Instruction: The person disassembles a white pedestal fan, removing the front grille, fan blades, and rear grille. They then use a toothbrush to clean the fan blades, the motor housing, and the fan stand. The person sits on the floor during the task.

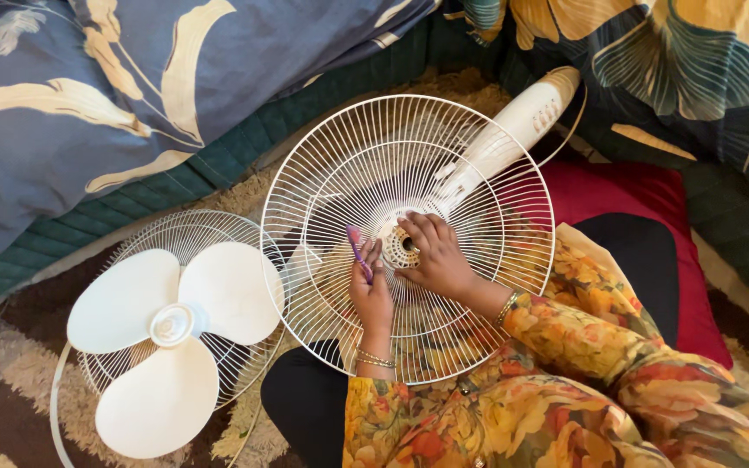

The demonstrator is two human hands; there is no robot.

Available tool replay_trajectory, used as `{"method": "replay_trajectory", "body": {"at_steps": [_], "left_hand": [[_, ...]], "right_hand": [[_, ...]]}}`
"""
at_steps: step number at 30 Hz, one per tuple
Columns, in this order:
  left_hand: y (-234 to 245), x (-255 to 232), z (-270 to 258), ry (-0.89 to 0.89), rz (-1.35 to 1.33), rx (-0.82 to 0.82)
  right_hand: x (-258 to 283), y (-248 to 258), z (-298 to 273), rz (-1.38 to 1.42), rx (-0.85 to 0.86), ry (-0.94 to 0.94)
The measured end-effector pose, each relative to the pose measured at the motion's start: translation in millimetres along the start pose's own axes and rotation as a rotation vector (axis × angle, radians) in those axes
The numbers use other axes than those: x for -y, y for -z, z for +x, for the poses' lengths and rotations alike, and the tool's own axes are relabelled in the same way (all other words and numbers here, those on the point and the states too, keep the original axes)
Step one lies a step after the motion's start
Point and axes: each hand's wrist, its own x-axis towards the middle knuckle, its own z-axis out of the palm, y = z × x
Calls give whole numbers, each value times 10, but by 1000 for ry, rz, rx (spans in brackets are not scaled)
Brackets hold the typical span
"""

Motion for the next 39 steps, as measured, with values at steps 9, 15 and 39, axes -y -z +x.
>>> {"method": "replay_trajectory", "body": {"at_steps": [9, 15, 39], "left_hand": [[187, 70, 93, 207, 52, -11], [67, -261, -1, 133, 269, 17], [-125, -244, -141, 6, 516, 27]], "right_hand": [[-328, 365, 377, -118, 390, 458], [31, 344, 257, -108, 384, -109], [-180, 339, 323, -82, 309, 254]]}}
